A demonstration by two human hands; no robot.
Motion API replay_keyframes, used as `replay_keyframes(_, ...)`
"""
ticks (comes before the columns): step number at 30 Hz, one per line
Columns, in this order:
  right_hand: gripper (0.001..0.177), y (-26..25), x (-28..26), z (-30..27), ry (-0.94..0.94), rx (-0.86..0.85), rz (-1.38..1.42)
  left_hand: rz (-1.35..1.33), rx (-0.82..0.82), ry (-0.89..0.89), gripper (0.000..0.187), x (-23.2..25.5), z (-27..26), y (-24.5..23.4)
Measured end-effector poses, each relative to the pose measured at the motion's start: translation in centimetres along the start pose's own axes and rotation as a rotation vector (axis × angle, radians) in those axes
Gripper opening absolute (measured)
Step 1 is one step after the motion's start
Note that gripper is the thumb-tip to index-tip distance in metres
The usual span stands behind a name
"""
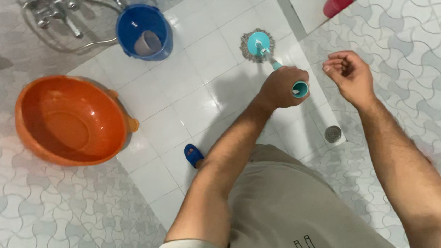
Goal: The person assembles a mop by hand, attaching a circular mop head to a pole and tightening the connecting components in a bathroom.
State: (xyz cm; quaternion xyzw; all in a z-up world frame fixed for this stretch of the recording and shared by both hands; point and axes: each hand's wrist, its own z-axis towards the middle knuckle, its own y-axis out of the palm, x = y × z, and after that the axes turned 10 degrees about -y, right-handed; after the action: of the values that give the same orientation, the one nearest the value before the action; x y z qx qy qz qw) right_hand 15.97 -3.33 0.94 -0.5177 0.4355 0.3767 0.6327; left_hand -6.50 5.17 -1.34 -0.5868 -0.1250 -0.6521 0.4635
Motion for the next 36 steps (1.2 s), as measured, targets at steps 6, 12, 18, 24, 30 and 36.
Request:
replay_keyframes(6, 0.03, 4.3, -3.0, 3.5, -0.069, -0.09, 0.1, 0.054, 0.168, -0.161, 0.014, 0.6, -3.2, -4.8)
replay_keyframes(12, 0.028, 8.5, -4.7, 5.3, -0.125, -0.182, 0.15, 0.049, 0.132, -0.306, 0.017, 2.2, -6.6, -9.6)
replay_keyframes(18, 0.029, 13.2, -7.0, 5.4, -0.115, -0.233, 0.157, 0.144, 0.117, -0.438, 0.019, 3.4, -10.7, -13.4)
replay_keyframes(24, 0.027, 17.1, -8.9, 4.3, -0.076, -0.258, 0.136, 0.191, 0.14, -0.478, 0.017, 4.0, -15.3, -16.5)
replay_keyframes(30, 0.025, 19.7, -9.1, 3.5, -0.073, -0.293, 0.082, 0.205, 0.18, -0.511, 0.015, 4.2, -19.6, -19.4)
replay_keyframes(36, 0.024, 22.2, -9.0, 2.8, -0.052, -0.313, 0.118, 0.275, 0.187, -0.557, 0.014, 3.9, -23.1, -22.0)
